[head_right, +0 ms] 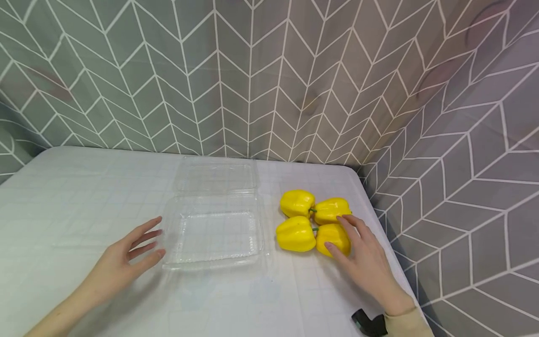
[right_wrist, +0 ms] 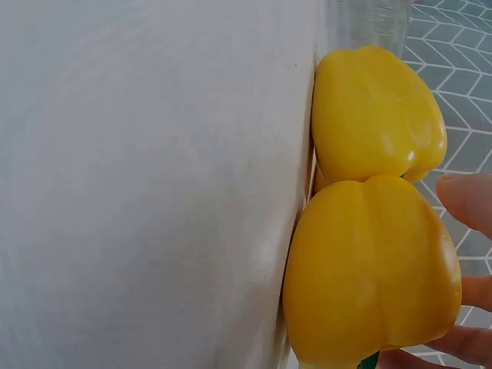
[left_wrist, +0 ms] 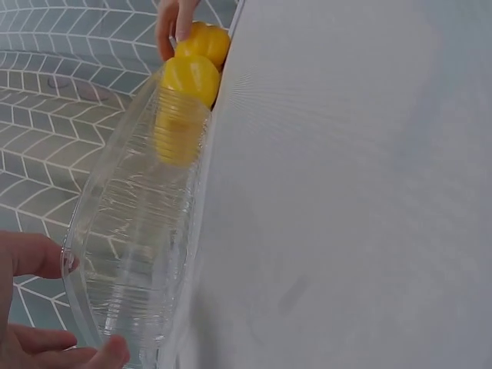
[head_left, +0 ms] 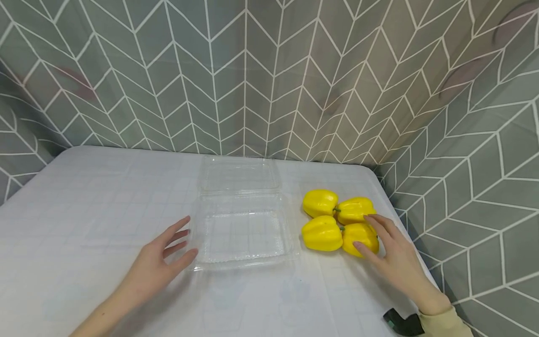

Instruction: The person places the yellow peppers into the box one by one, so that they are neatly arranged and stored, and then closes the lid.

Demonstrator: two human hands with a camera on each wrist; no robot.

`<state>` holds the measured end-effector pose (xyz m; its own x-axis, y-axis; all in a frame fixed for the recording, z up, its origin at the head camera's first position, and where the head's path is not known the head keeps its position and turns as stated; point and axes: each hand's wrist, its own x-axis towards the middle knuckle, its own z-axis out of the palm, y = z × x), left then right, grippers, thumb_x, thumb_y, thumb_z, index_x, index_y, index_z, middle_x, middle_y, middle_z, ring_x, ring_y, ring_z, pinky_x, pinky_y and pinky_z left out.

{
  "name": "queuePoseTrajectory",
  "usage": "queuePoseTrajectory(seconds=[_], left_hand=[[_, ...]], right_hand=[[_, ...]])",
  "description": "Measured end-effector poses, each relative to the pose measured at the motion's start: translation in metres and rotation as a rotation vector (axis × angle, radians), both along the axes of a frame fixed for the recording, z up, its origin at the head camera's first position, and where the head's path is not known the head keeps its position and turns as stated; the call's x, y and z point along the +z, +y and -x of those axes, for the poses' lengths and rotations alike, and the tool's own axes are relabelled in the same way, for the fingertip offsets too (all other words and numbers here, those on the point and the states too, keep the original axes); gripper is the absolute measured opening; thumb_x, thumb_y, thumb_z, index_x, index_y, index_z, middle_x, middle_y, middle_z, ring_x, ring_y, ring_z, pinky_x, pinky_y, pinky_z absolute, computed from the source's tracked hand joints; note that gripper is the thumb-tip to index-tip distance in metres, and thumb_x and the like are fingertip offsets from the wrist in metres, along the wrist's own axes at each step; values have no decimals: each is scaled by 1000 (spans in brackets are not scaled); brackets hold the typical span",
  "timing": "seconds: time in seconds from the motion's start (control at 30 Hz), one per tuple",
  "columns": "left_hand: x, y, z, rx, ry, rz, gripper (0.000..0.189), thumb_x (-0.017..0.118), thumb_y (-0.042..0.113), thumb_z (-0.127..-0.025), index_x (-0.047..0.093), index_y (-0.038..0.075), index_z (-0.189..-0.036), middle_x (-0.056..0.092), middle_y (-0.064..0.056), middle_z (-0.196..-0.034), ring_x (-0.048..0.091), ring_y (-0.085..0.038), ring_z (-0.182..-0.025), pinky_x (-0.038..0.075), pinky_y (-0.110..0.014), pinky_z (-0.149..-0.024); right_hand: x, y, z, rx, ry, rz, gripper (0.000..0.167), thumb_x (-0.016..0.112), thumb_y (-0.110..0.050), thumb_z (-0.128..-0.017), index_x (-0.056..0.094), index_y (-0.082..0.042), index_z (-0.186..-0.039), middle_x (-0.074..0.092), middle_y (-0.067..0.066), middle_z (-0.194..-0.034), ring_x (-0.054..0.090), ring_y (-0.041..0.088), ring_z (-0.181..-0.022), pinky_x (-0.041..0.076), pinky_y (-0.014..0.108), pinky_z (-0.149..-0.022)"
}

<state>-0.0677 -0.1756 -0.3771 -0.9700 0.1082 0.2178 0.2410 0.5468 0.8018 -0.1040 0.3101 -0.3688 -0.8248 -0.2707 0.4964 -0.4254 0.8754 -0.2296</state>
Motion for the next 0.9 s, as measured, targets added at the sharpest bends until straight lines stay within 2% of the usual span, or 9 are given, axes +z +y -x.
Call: queuePoseTrajectory(seconds=[0.13,0.2,0.33,0.47,0.57,0.8,0.9], left_hand=[[-2,1,0,-15,-6,-31,68,73,17,-93,41,18,-153,51,-16,-147,66,-34,-115,53,-8,-93],[-2,1,0,-18,-10,-45,69,73,17,-93,40,20,-153,51,-15,-148,66,-30,-116,53,-9,-93],[-4,2,0,-26,-2,-79,70,73,13,-92,40,21,-153,51,-14,-148,63,-9,-119,52,-10,-95],[-6,1,0,-45,24,-131,70,71,7,-92,40,19,-153,50,-16,-148,57,6,-120,51,-11,-97],[-9,1,0,-62,48,-166,70,70,2,-92,40,16,-153,48,-20,-148,56,7,-122,51,-11,-98],[-14,1,2,-86,78,-209,68,66,-5,-91,40,7,-152,46,-24,-149,55,7,-122,51,-11,-98],[-15,2,2,-75,88,-213,66,65,-7,-91,41,5,-152,47,-24,-148,56,7,-121,51,-9,-96]], right_hand=[[-3,1,-1,4,4,10,69,87,-22,-75,57,-4,-135,56,14,-132,55,37,-120,47,51,-91],[-4,2,-1,7,4,19,69,87,-21,-75,58,-4,-135,56,12,-132,55,37,-120,47,50,-92],[-7,3,0,7,-4,37,68,87,-22,-75,59,-5,-134,57,10,-131,55,35,-120,46,40,-95],[-10,3,1,12,-10,46,68,88,-22,-73,60,-5,-133,57,9,-130,56,33,-119,41,21,-97],[-12,3,1,17,-8,55,70,89,-20,-72,60,-5,-133,57,9,-130,56,33,-118,37,12,-98],[-14,5,1,12,-14,38,78,92,-20,-66,58,-5,-135,56,10,-130,57,32,-117,44,22,-94],[-14,6,1,12,-12,26,82,93,-19,-64,57,-4,-135,55,11,-130,58,33,-116,42,14,-97]])
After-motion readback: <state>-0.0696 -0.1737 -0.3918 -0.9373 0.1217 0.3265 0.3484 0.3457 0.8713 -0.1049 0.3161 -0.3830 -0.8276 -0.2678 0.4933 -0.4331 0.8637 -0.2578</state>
